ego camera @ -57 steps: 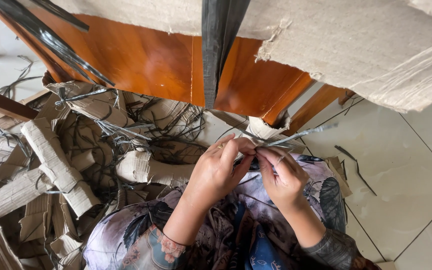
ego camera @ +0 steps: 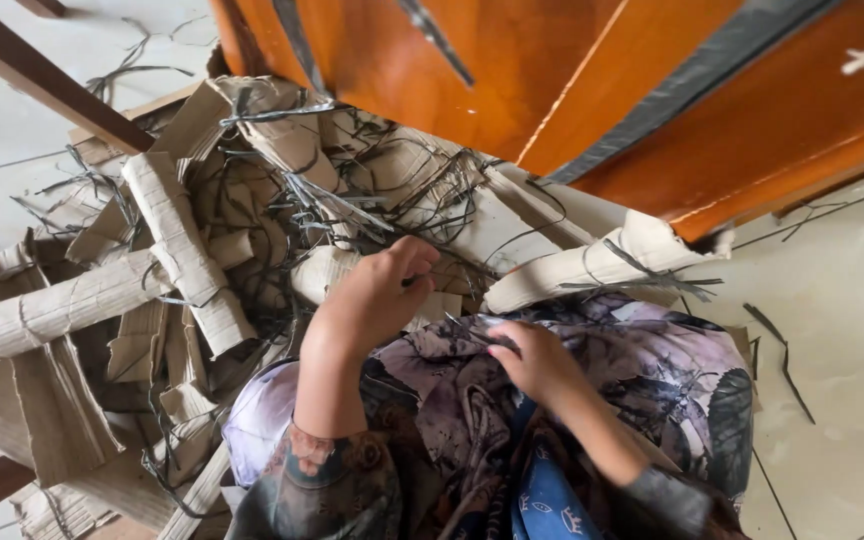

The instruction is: Wrapping wooden chair legs with protective cardboard and securing them with plastic straps.

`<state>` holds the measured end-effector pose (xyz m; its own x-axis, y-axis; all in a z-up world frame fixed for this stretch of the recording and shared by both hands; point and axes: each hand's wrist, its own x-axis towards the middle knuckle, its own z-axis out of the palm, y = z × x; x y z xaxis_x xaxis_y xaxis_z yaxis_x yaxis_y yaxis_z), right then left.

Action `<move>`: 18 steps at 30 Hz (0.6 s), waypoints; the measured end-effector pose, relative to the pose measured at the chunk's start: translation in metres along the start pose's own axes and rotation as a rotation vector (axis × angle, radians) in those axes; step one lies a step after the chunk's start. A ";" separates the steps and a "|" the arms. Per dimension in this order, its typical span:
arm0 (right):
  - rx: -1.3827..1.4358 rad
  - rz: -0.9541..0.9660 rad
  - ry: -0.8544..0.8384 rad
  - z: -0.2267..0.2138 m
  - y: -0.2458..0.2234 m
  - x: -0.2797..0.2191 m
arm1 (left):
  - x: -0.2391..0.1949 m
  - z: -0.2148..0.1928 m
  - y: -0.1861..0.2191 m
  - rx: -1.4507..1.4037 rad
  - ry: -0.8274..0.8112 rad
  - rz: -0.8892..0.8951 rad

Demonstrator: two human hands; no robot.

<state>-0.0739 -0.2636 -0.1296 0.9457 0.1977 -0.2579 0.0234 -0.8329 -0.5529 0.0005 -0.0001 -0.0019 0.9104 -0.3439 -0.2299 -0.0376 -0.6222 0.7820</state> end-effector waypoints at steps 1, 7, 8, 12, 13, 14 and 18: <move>-0.003 -0.002 0.001 0.010 -0.006 0.009 | 0.003 0.002 -0.002 -0.001 0.003 0.001; 0.047 0.022 0.071 0.065 0.008 0.045 | 0.017 0.020 -0.013 -0.026 -0.087 0.010; 0.100 0.040 0.072 0.056 0.000 0.042 | 0.020 0.025 -0.016 0.011 -0.090 0.018; 0.156 0.173 0.084 0.028 0.016 0.023 | 0.020 0.037 -0.015 0.066 -0.112 0.045; 0.155 0.173 0.090 0.007 0.017 0.015 | 0.026 0.048 -0.020 0.067 -0.111 0.051; 0.162 0.214 0.024 -0.015 0.017 0.006 | 0.032 0.060 -0.024 0.078 -0.116 0.086; 0.136 0.459 -0.048 -0.095 -0.007 -0.030 | 0.048 0.092 -0.012 0.017 -0.081 0.215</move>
<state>-0.0715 -0.3130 -0.0432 0.8321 -0.1487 -0.5343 -0.4391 -0.7651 -0.4710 0.0070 -0.0736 -0.0755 0.8445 -0.5251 -0.1054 -0.2348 -0.5399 0.8083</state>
